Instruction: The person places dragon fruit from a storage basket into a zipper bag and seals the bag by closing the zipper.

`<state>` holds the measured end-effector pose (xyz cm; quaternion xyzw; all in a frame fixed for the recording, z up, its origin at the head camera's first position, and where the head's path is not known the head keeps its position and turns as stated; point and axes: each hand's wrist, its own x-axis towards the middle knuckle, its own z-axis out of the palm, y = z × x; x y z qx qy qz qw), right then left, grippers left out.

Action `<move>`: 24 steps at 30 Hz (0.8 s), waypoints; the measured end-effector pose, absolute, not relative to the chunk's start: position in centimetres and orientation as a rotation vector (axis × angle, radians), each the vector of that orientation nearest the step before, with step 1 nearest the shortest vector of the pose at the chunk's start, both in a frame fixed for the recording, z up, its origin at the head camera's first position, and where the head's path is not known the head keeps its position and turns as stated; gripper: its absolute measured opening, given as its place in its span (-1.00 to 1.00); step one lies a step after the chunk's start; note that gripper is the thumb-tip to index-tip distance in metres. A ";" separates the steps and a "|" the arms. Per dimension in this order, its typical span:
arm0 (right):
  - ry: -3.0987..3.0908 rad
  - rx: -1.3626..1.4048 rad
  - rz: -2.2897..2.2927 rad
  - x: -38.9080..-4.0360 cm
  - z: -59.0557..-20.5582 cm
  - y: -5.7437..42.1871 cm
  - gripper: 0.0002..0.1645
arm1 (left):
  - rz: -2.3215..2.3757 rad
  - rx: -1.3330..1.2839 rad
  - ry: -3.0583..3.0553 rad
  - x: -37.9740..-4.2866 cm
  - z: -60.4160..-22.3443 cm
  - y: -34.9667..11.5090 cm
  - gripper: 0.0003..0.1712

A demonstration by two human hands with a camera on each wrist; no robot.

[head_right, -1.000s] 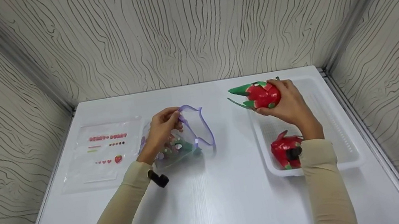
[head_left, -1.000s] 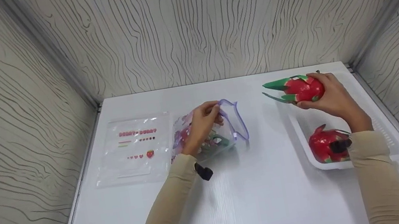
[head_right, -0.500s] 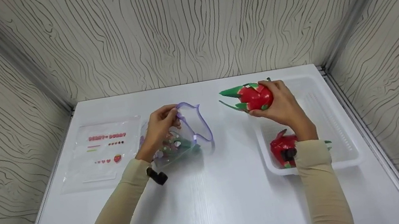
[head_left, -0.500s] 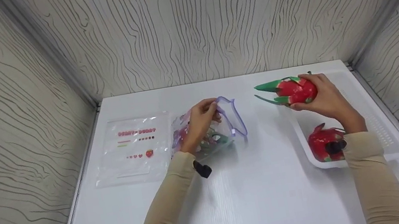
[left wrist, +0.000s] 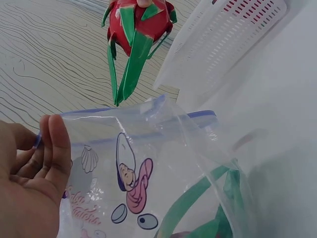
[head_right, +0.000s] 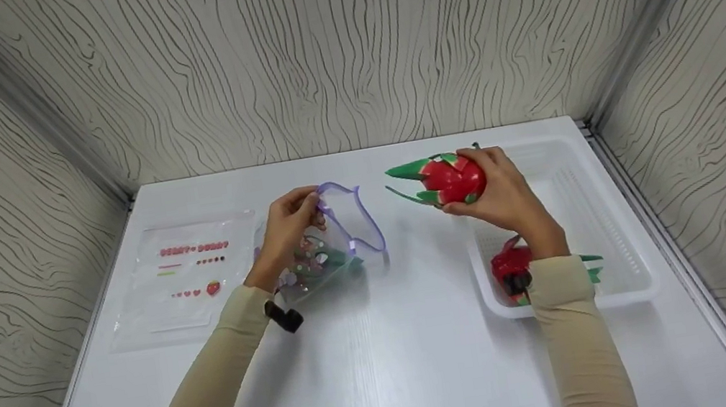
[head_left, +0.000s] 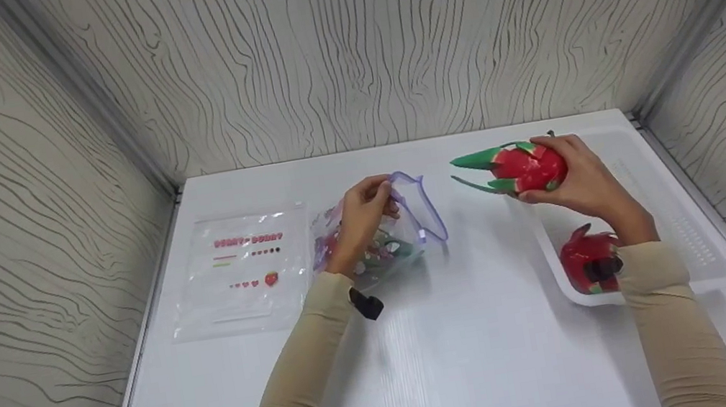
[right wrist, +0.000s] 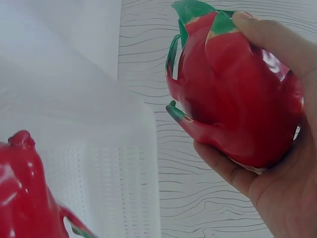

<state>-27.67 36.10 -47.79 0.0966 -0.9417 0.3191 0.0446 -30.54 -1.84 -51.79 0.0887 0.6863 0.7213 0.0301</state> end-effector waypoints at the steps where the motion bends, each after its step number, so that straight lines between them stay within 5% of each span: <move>1: -2.875 0.299 0.977 -27.7 -47.8 36.0 0.19 | 2.222 0.271 2.117 -30.6 -51.7 -1.9 -0.66; 24: -2.842 0.363 1.017 -27.4 -47.9 33.5 0.17 | 2.264 0.325 2.118 -30.9 -51.6 -1.9 -0.61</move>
